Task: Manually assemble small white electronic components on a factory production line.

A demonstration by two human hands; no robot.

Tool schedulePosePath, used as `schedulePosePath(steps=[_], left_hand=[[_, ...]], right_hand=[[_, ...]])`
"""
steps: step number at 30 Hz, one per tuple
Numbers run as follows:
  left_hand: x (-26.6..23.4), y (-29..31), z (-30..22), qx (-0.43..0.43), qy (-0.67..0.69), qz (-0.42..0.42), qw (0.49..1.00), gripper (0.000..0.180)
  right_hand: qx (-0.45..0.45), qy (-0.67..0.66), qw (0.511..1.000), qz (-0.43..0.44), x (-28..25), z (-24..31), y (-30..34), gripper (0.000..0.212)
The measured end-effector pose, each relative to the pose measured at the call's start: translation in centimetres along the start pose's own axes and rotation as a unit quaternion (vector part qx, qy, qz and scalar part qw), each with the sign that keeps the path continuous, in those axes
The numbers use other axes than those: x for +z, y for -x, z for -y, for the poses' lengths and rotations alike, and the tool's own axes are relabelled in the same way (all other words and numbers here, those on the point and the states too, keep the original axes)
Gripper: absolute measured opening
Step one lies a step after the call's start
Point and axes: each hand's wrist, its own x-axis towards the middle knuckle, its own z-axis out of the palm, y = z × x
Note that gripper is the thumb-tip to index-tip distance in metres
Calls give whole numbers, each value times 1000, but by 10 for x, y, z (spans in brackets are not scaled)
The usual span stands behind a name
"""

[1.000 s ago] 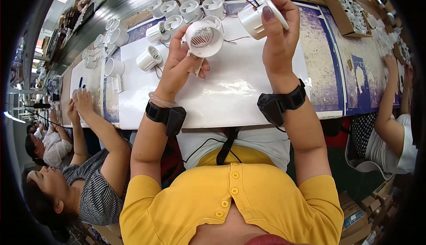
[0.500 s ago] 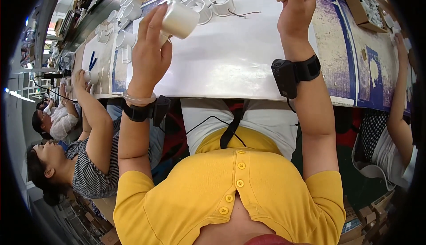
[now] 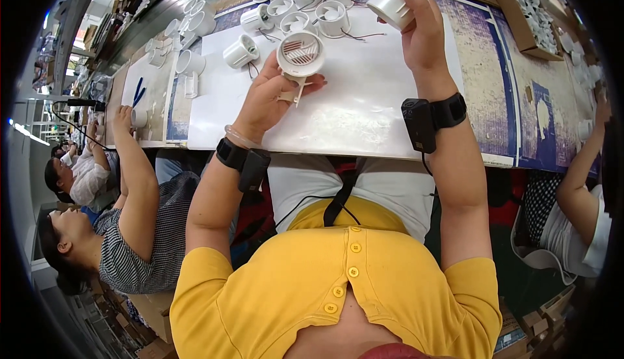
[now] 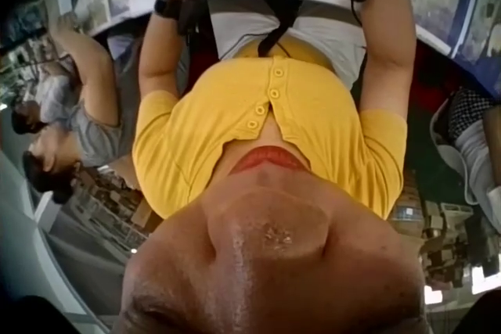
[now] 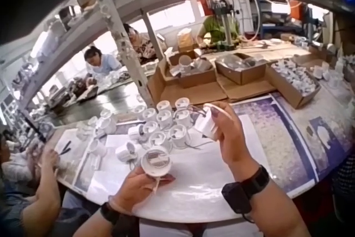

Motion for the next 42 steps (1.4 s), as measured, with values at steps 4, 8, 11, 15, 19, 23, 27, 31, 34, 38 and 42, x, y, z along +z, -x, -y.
schedulePosePath(steps=[4,8,11,15,19,23,27,31,34,38,42], left_hand=[[-18,3,-2,1,-65,-40,997,66],[-27,3,-10,39,-99,-75,992,68],[-20,-3,-18,52,-81,-66,993,69],[-14,-21,-17,71,-62,-23,995,69],[-8,-40,-11,132,-49,-11,990,68],[-1,-56,-9,173,-48,4,984,70],[-1,-62,-7,193,-63,8,979,73],[-4,-64,-5,201,-61,-4,978,74],[-10,-64,-5,199,-60,-15,978,74],[-16,-65,-3,206,-73,-15,976,71],[-19,-65,-2,231,-103,1,967,70]], right_hand=[[-11,8,1000,4,-3,-5,-4,45],[-8,33,998,58,5,5,0,45],[15,43,991,125,10,11,5,46],[71,35,980,185,14,9,9,48],[91,20,985,148,21,2,12,47],[79,32,991,103,26,-2,13,44],[89,49,990,100,27,-7,12,40],[98,59,988,102,28,-10,12,39],[108,57,988,94,28,-10,12,38],[121,80,986,86,27,-12,11,38],[159,92,978,95,27,-11,13,37]])
